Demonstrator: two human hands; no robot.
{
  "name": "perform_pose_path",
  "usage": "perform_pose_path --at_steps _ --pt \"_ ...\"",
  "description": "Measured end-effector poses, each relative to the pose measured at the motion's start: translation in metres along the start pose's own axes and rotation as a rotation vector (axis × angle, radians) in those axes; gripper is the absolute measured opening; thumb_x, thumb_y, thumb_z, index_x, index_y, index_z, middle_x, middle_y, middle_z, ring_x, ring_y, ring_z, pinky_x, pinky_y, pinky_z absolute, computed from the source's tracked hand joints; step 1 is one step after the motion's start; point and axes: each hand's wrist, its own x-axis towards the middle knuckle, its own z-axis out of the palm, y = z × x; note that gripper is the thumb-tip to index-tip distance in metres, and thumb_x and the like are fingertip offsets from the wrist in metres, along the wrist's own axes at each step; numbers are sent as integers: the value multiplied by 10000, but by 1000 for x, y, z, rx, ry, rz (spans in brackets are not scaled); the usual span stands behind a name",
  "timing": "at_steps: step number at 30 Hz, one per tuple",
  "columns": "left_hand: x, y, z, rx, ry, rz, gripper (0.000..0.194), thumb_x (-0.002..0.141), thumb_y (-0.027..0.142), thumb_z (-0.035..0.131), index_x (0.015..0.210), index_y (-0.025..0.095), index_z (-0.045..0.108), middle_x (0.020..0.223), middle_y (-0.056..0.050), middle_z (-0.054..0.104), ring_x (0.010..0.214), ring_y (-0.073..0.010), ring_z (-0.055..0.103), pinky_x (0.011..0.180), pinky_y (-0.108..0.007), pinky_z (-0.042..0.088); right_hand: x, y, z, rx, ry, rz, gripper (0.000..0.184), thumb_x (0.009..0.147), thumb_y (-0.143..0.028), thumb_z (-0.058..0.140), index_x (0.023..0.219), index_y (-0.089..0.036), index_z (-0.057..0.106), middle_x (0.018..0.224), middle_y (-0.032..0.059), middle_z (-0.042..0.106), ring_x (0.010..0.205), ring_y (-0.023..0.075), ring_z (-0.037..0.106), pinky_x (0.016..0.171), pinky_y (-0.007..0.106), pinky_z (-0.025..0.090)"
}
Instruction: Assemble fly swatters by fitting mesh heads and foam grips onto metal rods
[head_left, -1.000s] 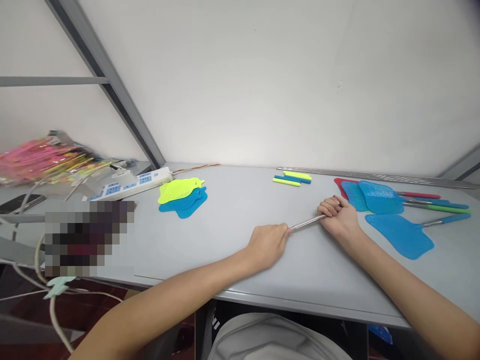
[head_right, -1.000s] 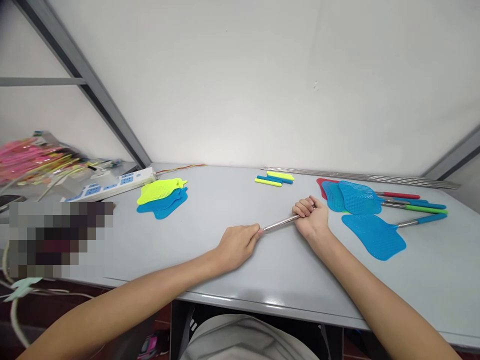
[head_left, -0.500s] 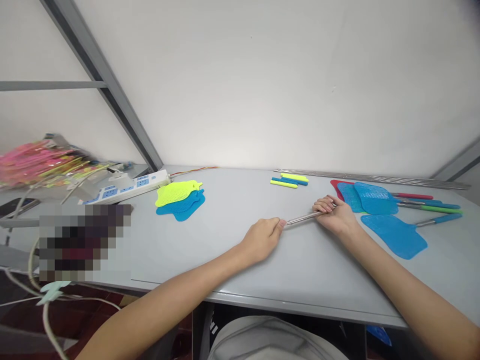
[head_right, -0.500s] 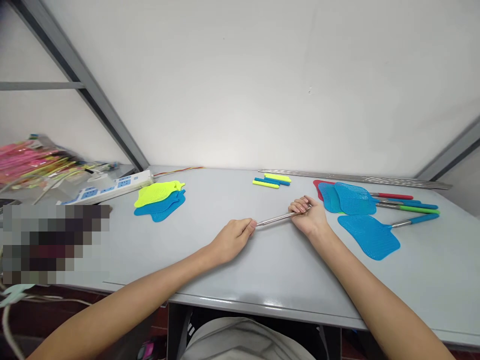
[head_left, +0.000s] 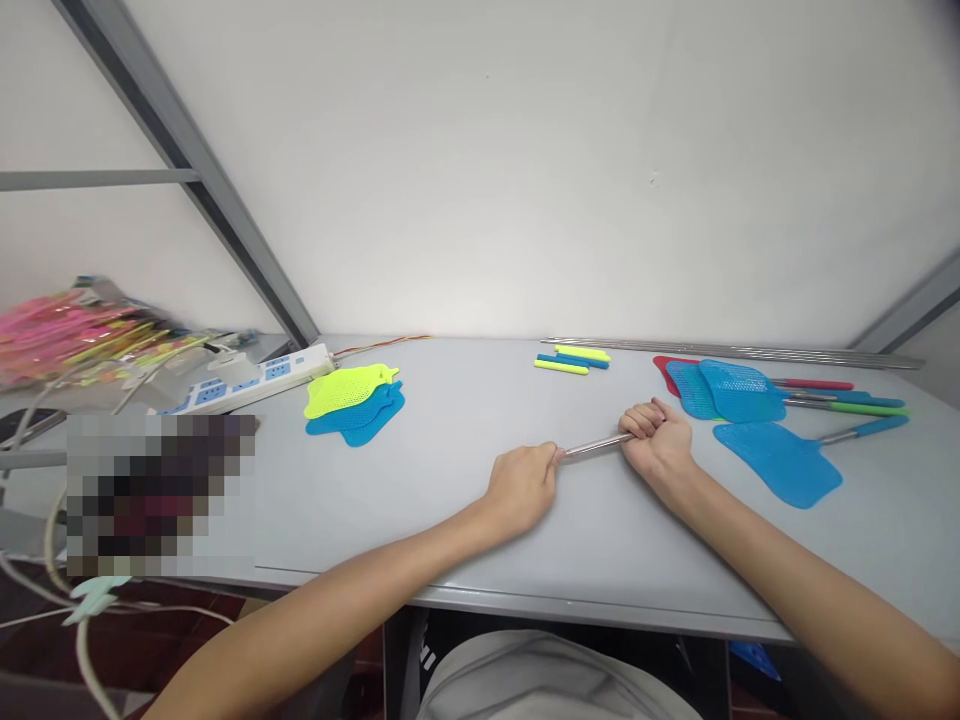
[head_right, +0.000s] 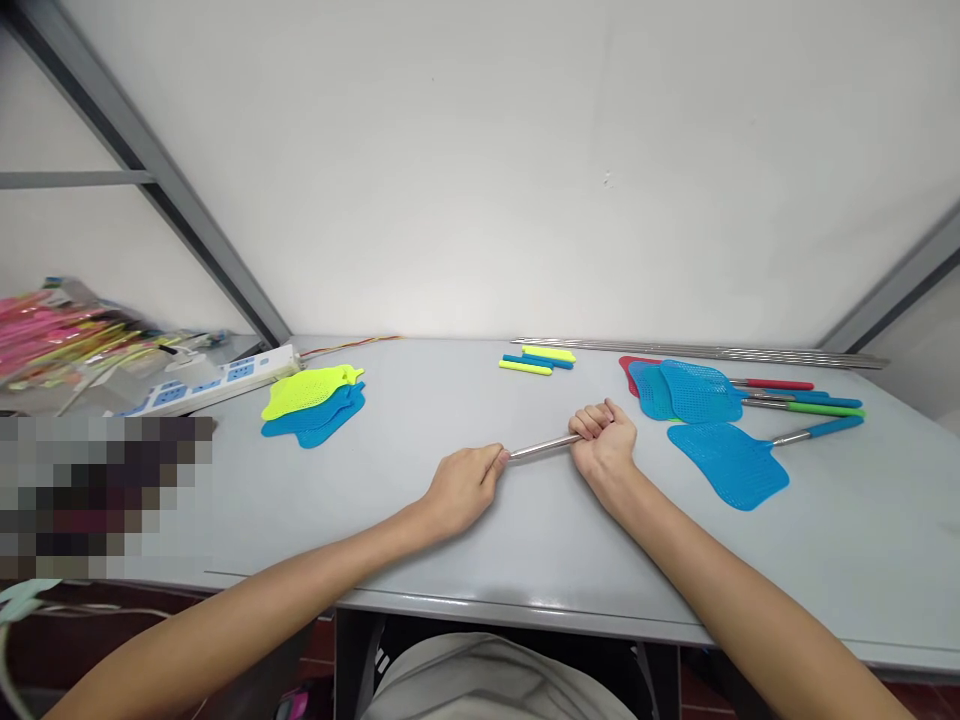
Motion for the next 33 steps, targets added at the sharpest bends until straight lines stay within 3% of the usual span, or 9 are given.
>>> perform_pose_path --at_steps 14,20,24,29,31,33 --pt "2 2 -4 -59 6 -37 330 895 275 240 714 202 506 614 -10 569 598 -177 542 523 -267 337 -4 5 6 1 9 -19 227 868 -303 428 774 -119 523 554 -65 448 357 16 340 317 137 293" --pt "4 -2 -7 -180 31 -1 353 896 303 238 643 202 462 550 24 493 520 -129 470 482 -234 313 -9 -2 22 -72 -36 -34 353 887 -271 378 555 -150 393 426 -105 262 306 21 214 294 147 225" --pt "6 -5 -9 -289 81 39 377 899 328 218 612 201 427 542 38 460 514 -112 438 499 -221 327 -14 -10 38 -201 -120 -48 380 870 -165 308 491 -171 287 410 -89 224 316 34 236 320 148 296" --pt "13 -15 -17 -378 205 6 328 886 314 259 626 196 421 546 47 428 530 -105 428 526 -216 324 -13 -16 46 -482 -203 -87 296 846 -193 382 565 -154 464 548 -9 470 489 77 480 467 185 446" --pt "15 -19 -22 -401 264 -20 309 881 308 273 644 194 434 548 49 416 533 -103 419 528 -212 319 -12 -18 43 -625 -214 -75 261 822 -214 461 574 -144 501 549 6 495 475 88 489 433 183 432" --pt "17 -23 -28 -421 315 -43 296 876 312 284 665 192 453 553 49 415 535 -102 412 529 -209 316 -11 -19 39 -766 -217 -35 279 779 -251 548 529 -139 497 457 -20 431 380 78 431 345 176 367"
